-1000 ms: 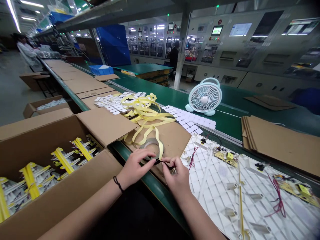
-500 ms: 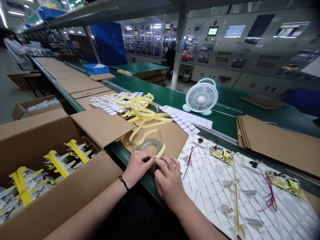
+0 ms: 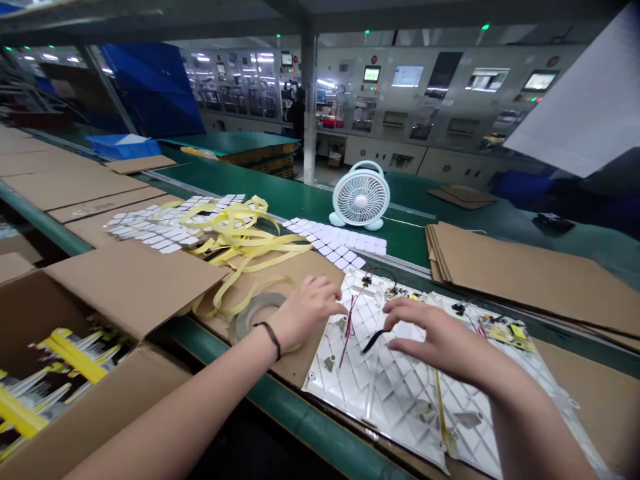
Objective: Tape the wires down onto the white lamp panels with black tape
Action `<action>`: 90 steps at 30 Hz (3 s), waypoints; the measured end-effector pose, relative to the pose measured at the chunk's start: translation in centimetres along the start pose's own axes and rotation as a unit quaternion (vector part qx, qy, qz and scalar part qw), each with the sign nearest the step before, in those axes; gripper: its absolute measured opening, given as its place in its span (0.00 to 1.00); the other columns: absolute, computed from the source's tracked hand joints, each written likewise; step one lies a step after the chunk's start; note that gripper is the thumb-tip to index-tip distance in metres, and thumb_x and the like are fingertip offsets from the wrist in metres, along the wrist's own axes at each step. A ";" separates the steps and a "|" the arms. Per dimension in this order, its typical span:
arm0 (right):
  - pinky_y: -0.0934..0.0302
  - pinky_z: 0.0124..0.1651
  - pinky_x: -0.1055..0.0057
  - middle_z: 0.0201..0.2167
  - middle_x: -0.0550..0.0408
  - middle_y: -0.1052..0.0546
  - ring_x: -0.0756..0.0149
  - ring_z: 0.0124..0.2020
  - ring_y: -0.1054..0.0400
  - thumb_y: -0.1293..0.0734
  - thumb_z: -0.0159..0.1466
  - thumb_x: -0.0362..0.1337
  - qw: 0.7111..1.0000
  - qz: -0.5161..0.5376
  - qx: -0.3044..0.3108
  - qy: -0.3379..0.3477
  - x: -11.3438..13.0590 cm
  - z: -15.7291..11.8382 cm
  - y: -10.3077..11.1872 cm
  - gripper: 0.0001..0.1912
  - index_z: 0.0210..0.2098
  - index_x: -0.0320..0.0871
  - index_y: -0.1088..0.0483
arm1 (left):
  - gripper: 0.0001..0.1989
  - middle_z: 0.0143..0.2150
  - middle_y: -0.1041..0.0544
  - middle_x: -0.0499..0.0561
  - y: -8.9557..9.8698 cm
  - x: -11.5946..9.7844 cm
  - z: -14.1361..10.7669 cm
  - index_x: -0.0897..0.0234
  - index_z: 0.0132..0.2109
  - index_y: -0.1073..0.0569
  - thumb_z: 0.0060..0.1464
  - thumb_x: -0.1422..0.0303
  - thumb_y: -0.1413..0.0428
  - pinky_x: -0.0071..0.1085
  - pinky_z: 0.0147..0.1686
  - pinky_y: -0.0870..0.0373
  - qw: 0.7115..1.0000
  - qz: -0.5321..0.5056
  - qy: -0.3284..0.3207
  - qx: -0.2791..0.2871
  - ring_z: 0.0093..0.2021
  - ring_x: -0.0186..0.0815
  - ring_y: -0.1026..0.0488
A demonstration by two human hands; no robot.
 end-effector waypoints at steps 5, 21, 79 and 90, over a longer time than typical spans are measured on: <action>0.32 0.43 0.60 0.42 0.51 0.23 0.56 0.41 0.27 0.33 0.59 0.37 0.995 -0.028 -0.046 -0.086 -4.7 -1.7 2.9 0.06 0.36 0.51 0.25 | 0.03 0.51 0.30 0.52 -3.5 0.8 5.9 0.53 0.33 0.21 0.51 0.67 0.40 0.39 0.44 0.46 0.994 0.033 -0.097 0.041 0.50 0.44 0.38; 0.35 0.50 0.55 0.41 0.53 0.25 0.60 0.43 0.29 0.32 0.56 0.31 0.969 0.115 -0.191 -0.110 -6.2 1.8 -0.5 0.44 0.66 0.53 0.57 | 0.08 0.35 0.22 0.48 -7.0 0.1 7.8 0.60 0.39 0.25 0.59 0.65 0.48 0.36 0.46 0.44 0.953 -0.280 0.057 -0.102 0.40 0.35 0.30; 0.37 0.40 0.71 0.28 0.63 0.24 0.68 0.31 0.28 0.38 0.53 0.23 0.958 0.133 -0.187 -0.175 -5.9 3.2 -3.5 0.33 0.56 0.52 0.44 | 0.04 0.31 0.20 0.45 -8.2 -1.3 7.7 0.59 0.32 0.23 0.54 0.68 0.43 0.36 0.44 0.43 0.937 -0.319 0.103 -0.096 0.35 0.33 0.27; 0.40 0.26 0.72 0.22 0.59 0.24 0.62 0.25 0.28 0.34 0.49 0.25 0.926 0.063 -0.167 -0.332 -11.5 -1.5 2.4 0.33 0.52 0.46 0.43 | 0.08 0.37 0.19 0.47 -7.9 1.8 7.2 0.55 0.37 0.22 0.56 0.62 0.45 0.40 0.49 0.45 0.947 -0.306 0.098 -0.023 0.40 0.36 0.26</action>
Point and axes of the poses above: each hand's wrist, its own z-axis towards the middle knuckle, its own y-axis out of the back of the hand, x = y × z, the point moved 1 cm from there along z, towards the middle knuckle
